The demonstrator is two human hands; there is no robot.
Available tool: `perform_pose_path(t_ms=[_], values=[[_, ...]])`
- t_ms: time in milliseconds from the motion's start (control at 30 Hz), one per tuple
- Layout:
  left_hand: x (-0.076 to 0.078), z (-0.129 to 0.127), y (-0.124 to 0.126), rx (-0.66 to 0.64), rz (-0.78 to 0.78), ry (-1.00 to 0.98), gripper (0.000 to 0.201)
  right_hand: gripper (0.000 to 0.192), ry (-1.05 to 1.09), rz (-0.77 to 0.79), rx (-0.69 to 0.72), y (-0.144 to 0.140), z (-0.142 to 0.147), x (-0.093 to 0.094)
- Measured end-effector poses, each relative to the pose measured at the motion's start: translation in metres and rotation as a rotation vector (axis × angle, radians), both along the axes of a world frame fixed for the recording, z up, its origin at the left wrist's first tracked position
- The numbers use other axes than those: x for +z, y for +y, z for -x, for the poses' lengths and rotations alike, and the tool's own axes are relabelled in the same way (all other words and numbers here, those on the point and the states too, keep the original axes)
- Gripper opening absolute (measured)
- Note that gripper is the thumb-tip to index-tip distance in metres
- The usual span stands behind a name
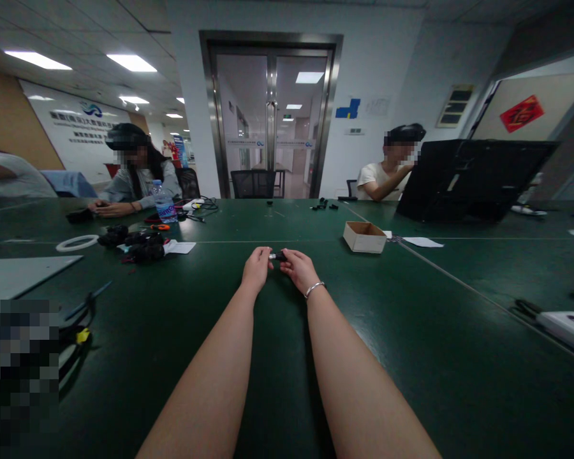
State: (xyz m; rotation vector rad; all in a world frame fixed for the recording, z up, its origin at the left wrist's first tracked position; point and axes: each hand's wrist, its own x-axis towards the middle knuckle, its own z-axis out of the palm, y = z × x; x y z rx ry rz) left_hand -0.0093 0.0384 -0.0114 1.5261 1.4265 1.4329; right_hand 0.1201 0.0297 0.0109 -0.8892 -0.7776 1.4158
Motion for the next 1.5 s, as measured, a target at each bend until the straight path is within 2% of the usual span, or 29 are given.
perform_pose_path(t_ms=[633, 1000, 1133, 1300, 1500], values=[[-0.001, -0.0011, 0.0, -0.022, -0.009, -0.022, 0.027, 0.01, -0.005, 0.002, 0.003, 0.0006, 0.0003, -0.0004], [0.0001, -0.0023, -0.0005, -0.043, 0.055, -0.047, 0.028, 0.011, -0.003, -0.014, 0.019, 0.0003, -0.0016, -0.0017], [-0.0021, -0.0018, 0.0006, -0.023, 0.01, -0.007, 0.029, 0.009, 0.001, -0.015, 0.024, 0.0005, -0.0021, -0.002], [-0.005, -0.0008, 0.003, -0.068, 0.019, -0.029, 0.028, 0.011, -0.006, -0.02, 0.024, -0.0005, -0.0013, -0.0016], [-0.0008, -0.0005, -0.0007, -0.035, 0.028, -0.02, 0.027, 0.01, -0.004, -0.007, 0.02, -0.0015, -0.0001, -0.0001]])
